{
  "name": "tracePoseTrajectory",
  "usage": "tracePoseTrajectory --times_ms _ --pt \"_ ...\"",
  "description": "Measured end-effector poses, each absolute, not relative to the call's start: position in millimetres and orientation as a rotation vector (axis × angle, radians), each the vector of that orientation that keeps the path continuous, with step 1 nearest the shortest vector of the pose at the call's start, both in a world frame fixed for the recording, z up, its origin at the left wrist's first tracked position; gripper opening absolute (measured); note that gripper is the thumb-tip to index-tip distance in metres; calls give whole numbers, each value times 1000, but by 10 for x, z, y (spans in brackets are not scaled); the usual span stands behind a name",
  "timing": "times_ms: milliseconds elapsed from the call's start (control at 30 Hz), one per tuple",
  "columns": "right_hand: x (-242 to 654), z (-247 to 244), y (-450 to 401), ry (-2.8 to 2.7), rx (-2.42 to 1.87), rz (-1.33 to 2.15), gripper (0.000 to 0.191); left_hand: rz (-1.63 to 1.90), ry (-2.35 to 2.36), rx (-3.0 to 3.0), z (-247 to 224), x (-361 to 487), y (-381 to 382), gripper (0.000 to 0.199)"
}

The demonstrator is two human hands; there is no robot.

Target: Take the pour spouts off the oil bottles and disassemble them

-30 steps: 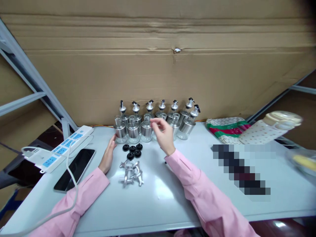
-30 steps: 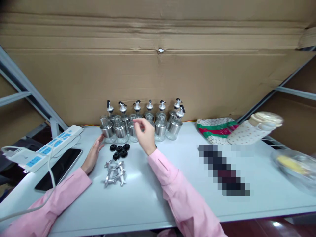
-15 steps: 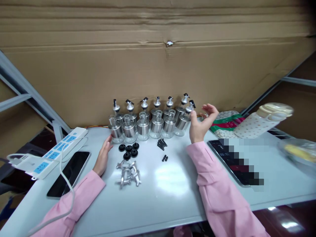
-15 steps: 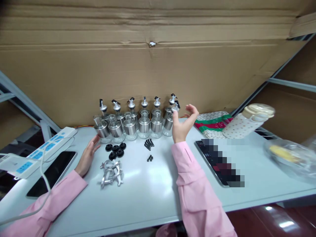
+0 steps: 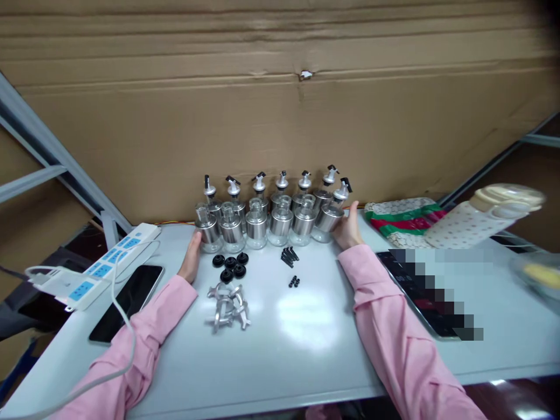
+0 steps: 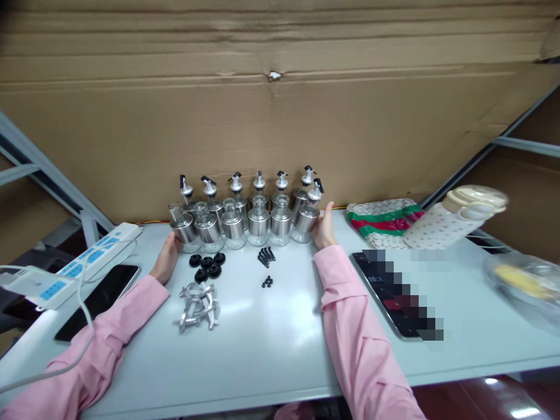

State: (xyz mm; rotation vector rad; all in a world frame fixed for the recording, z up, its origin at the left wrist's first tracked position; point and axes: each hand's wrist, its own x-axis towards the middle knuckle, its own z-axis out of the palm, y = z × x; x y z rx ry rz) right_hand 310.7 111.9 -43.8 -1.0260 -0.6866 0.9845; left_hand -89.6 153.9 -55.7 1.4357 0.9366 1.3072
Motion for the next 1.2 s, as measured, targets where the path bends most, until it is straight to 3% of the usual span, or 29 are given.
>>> tracePoseTrajectory --times_ms 267,700,933,1200 --pt "3049 -453 1175 -641 -936 952 65 1253 1084 1542 -476 -859 1518 48" --pt "3018 -488 1210 -692 -985 818 61 1315 1348 1582 -573 -768 1612 51" --pt "3034 -590 1304 -734 -1101 663 65 1327 1302 1605 -497 -715 1534 80" --pt "2911 -382 1245 -744 -1170 172 58 1351 1343 1610 -500 -670 1523 85"
